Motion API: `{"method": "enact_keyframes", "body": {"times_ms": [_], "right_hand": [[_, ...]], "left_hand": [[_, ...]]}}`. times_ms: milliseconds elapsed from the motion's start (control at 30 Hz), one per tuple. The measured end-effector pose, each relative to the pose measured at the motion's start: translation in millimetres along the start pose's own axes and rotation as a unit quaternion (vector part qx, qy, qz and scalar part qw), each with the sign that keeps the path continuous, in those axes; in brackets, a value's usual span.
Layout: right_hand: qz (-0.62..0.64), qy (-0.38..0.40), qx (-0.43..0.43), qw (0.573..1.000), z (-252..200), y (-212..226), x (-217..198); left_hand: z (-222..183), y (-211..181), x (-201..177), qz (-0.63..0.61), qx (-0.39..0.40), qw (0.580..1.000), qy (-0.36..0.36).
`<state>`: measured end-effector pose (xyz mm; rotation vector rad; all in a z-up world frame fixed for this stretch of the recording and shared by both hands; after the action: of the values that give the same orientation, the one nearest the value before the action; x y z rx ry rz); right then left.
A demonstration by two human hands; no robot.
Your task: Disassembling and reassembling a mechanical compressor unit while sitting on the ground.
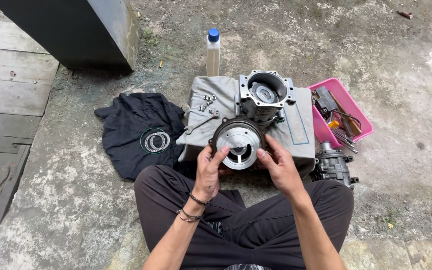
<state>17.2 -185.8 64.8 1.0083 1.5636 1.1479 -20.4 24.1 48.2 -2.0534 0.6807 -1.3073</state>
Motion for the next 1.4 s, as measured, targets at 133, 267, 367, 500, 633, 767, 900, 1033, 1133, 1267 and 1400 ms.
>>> {"method": "enact_keyframes", "body": {"times_ms": [133, 267, 367, 500, 633, 767, 900, 1033, 1133, 1267, 1400], "right_hand": [[0.021, 0.031, 0.009, 0.999, 1, 21, 26], [0.020, 0.028, 0.012, 0.999, -1, 26, 26], [0.010, 0.012, 0.032, 0.999, -11, 11, 13], [0.026, 0.011, 0.057, 0.998, -22, -27, 0], [0.038, 0.011, 0.078, 0.996, -25, -40, 5], [0.046, 0.048, 0.041, 0.997, -20, -22, 29], [0.045, 0.082, 0.020, 0.995, -17, -5, 53], [0.043, 0.098, 0.030, 0.994, -19, -5, 60], [0.038, 0.104, 0.050, 0.993, -21, -5, 64], [0.003, 0.114, 0.133, 0.985, -24, -17, 68], [0.006, 0.122, 0.147, 0.982, -24, -32, 69]], "left_hand": [[19, -7, -21, -0.013, 0.015, 1.000, -0.011], [42, -10, -48, -0.026, 0.047, 0.998, -0.024], [55, -20, -68, -0.032, 0.077, 0.996, -0.039], [72, -33, -117, -0.058, 0.096, 0.991, -0.074], [113, -16, -220, -0.037, 0.093, 0.989, -0.112], [103, -61, -252, -0.018, 0.109, 0.978, -0.176], [108, -105, -278, 0.042, 0.114, 0.968, -0.218], [146, -92, -358, 0.046, 0.101, 0.965, -0.238], [158, -77, -397, 0.024, 0.091, 0.960, -0.265], [153, -67, -401, -0.004, 0.089, 0.960, -0.264], [164, -49, -407, -0.029, 0.076, 0.976, -0.201]]}}
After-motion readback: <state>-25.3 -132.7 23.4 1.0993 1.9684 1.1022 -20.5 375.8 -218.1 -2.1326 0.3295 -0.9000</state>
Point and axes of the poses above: each hand's wrist, its own z-axis towards the middle knuckle, its own x-axis out of the palm, y = z × x, the point moved 9 cm from there along z, towards the middle knuckle, and after that the axes turned 11 degrees about -z, right-handed, at the moved point
